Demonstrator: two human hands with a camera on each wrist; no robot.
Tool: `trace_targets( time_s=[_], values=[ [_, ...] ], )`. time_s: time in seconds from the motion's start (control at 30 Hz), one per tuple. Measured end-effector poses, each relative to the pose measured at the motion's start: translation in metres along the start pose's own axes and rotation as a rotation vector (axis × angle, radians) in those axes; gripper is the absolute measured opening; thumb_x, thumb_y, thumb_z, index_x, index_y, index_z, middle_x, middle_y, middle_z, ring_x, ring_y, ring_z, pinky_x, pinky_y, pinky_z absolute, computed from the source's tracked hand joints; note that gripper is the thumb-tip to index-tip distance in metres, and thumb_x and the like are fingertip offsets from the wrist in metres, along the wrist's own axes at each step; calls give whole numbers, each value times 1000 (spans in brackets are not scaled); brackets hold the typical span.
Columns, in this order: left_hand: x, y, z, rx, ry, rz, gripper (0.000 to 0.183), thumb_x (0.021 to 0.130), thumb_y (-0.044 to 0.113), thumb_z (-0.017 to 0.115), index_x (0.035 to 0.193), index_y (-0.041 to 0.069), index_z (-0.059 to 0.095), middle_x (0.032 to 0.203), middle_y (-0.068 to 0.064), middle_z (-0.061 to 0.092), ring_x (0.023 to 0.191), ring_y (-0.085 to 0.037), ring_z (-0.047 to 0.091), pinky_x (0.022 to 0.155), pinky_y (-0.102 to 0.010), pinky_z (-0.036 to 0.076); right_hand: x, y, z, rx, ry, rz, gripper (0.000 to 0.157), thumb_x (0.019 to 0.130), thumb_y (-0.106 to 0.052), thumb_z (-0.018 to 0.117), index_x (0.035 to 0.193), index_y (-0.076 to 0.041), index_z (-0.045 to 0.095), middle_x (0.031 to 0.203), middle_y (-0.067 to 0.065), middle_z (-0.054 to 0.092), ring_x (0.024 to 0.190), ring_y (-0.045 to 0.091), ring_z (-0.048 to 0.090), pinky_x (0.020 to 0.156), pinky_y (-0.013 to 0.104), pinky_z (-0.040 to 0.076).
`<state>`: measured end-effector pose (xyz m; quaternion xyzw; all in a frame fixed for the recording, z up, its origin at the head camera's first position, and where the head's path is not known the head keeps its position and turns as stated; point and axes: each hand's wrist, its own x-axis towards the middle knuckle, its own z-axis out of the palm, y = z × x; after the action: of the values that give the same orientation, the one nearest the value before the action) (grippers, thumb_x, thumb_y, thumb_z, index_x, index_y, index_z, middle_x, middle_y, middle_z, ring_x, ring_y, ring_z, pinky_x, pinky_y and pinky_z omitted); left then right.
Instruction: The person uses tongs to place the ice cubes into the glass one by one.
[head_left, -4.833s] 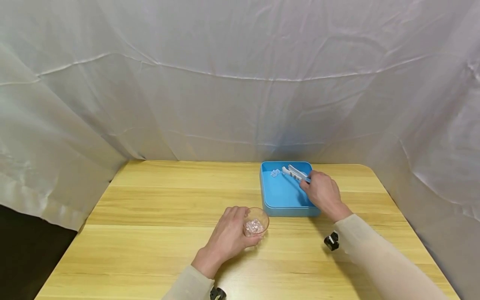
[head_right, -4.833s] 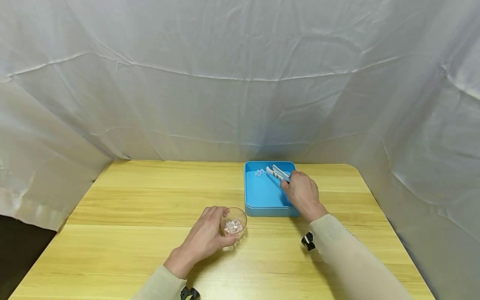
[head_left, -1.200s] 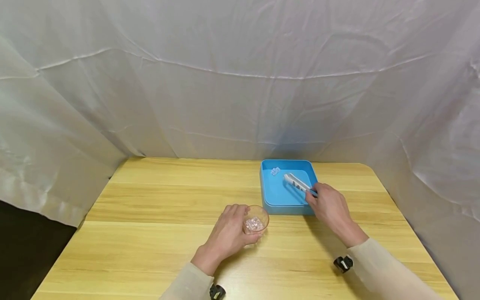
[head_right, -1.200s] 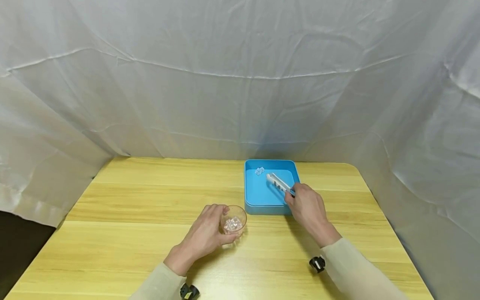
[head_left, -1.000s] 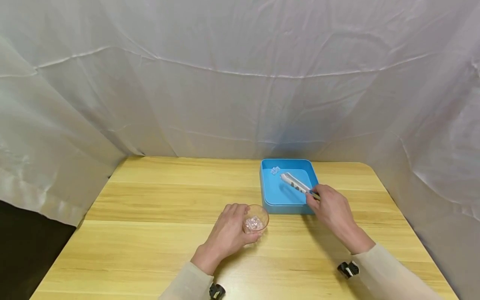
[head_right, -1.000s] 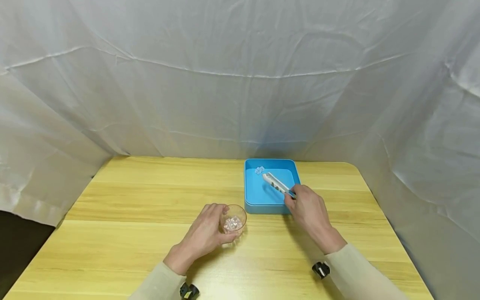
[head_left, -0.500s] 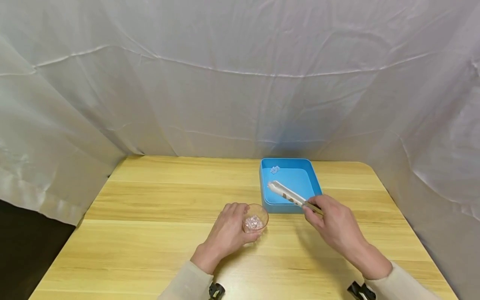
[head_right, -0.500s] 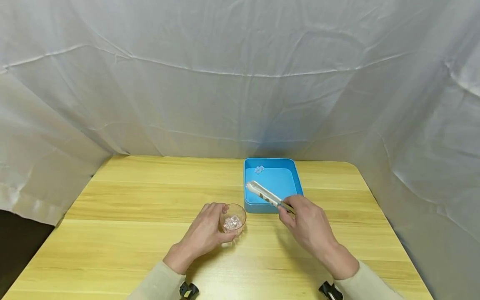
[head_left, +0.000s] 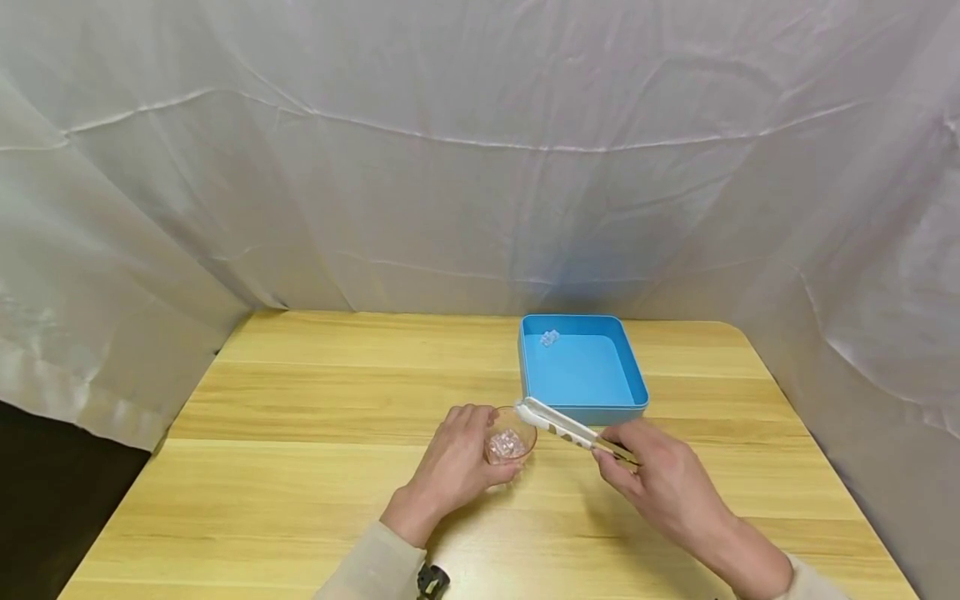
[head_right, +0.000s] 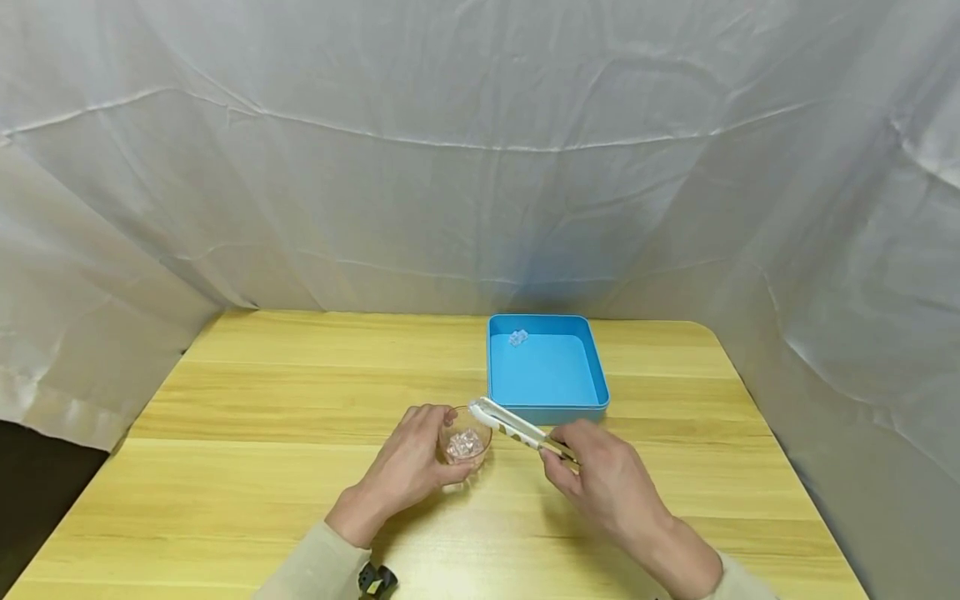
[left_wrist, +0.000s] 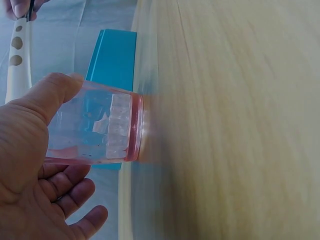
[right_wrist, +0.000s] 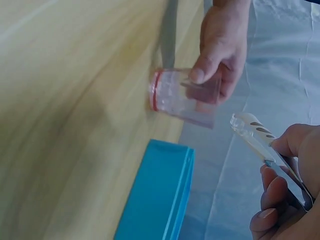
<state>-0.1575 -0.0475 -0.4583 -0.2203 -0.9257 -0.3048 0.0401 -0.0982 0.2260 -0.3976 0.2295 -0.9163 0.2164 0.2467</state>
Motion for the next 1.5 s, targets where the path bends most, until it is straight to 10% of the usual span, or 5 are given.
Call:
trace_targets(
  time_s=[1.5],
  values=[
    [1,-1,0,11,12,12,72,81,46,90,132,5,61,124,-7,69,118,-24,59,106,-41,50,-10,0,21,27,-71,14,19,84,-11,85,98,-12,71,85,-10,64,72,-5,54,58,19,50]
  ],
)
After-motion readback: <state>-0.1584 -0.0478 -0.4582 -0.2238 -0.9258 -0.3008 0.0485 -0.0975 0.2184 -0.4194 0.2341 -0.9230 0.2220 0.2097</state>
